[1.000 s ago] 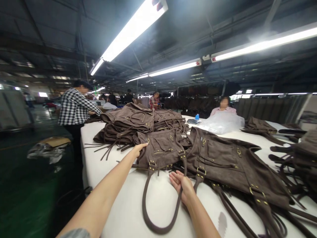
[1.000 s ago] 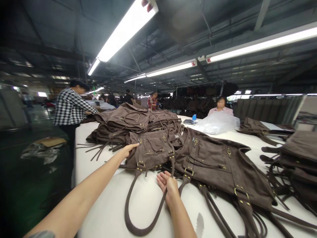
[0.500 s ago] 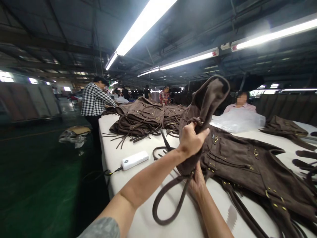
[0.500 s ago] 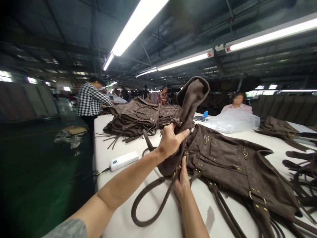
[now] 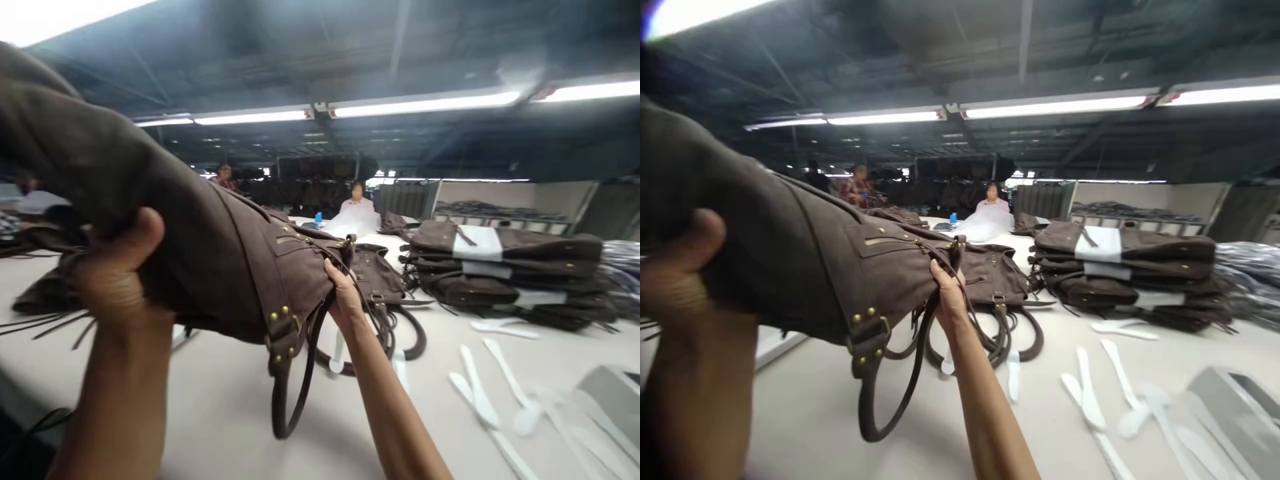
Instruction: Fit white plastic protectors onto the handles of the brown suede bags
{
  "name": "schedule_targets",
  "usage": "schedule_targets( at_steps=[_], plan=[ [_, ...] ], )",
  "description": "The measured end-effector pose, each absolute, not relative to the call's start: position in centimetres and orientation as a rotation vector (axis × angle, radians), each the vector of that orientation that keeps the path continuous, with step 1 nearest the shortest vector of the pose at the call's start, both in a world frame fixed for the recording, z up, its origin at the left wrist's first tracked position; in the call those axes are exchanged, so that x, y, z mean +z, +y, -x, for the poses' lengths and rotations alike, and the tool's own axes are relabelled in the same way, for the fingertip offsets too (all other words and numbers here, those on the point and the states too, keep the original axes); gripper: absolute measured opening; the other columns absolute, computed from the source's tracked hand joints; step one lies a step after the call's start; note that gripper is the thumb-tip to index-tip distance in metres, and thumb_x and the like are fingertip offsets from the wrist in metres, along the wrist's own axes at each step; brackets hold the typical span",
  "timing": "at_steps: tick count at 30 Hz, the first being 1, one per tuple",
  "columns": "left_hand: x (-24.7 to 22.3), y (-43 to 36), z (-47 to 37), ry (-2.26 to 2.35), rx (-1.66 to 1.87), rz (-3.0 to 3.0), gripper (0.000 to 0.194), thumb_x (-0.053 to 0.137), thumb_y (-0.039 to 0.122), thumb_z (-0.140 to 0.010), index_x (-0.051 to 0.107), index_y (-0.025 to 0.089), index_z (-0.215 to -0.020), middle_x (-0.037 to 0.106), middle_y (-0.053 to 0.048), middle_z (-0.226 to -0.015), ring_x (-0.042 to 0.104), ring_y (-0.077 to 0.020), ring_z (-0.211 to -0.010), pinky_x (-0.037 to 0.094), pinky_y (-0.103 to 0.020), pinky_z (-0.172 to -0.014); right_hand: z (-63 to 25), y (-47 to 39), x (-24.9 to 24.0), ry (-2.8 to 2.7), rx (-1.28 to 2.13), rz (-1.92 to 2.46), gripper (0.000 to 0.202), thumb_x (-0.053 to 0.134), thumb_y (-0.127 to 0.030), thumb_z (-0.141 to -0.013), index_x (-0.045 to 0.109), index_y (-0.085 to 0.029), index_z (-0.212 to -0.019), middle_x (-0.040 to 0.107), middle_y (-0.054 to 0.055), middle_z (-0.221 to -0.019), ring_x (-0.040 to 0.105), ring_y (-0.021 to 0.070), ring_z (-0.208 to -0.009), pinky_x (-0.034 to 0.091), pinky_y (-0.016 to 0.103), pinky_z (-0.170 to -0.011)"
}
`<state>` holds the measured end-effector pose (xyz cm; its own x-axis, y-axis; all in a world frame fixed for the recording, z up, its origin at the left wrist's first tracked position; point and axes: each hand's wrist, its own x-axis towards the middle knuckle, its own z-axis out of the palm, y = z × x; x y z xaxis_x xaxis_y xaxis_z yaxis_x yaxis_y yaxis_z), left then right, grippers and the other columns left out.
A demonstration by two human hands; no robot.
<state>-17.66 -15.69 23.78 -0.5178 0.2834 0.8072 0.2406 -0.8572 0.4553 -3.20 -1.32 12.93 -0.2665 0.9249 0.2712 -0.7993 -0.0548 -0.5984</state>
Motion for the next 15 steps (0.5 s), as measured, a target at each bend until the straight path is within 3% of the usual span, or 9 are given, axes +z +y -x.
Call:
schedule_targets(
  at_steps=[3,7,9,11,15],
  plan=[
    [22.5,-16.7,18.3,0.856,2.493,-1.684,0.016,0.062,0.032,-0.086,0.067,0.033,-0.102,0.074,0.007,-0.100,0.048,-0.0309,-0.130,0.056,-0.046,-0.069,-0.6,-3.0,14.5,-0.911,1.469,0.136,0.039,0.079,-0.028,-0.070,0.064,-0.019,-0.105,0.073,0.001,-0.093,0.068,0.0197,-0.089,0.054,0.032,-0.085],
    [20.0,-15.2,17.8,0.762,2.424,-1.532,0.044,0.082,0.048,-0.063,0.068,0.037,-0.103,0.074,0.007,-0.102,0.050,-0.0338,-0.128,0.061,-0.046,-0.071,-5.1,-3.5,14.6,-1.042,1.293,0.184,0.038,0.075,-0.033,-0.074,0.063,-0.020,-0.107,0.071,0.003,-0.106,0.065,0.0215,-0.099,0.052,0.033,-0.089],
    [17.9,-13.7,17.2,0.765,2.356,-1.296,0.048,0.086,0.042,-0.057,0.069,0.033,-0.102,0.073,0.006,-0.105,0.051,-0.0331,-0.127,0.062,-0.045,-0.078,-6.9,-2.9,13.5,-1.061,1.267,0.327,0.040,0.075,-0.036,-0.074,0.061,-0.022,-0.109,0.069,0.002,-0.113,0.062,0.0212,-0.107,0.051,0.034,-0.093],
    [15.3,-12.1,16.4,0.843,2.292,-1.024,0.039,0.082,0.031,-0.064,0.069,0.027,-0.101,0.073,0.003,-0.106,0.057,-0.0309,-0.120,0.062,-0.043,-0.082,-8.4,-2.4,11.4,-1.050,1.280,0.509,0.043,0.075,-0.035,-0.073,0.059,-0.023,-0.110,0.069,0.002,-0.113,0.060,0.0202,-0.110,0.050,0.033,-0.094],
    [9.4,-10.0,15.3,1.211,2.001,-0.602,0.015,0.061,0.012,-0.079,0.068,0.015,-0.092,0.075,-0.005,-0.088,0.070,-0.0250,-0.095,0.060,-0.040,-0.083,-11.2,-2.8,6.0,-1.032,1.429,0.792,0.030,0.074,-0.023,-0.069,0.061,-0.018,-0.096,0.071,0.004,-0.090,0.067,0.0199,-0.085,0.057,0.035,-0.077]
  ],
)
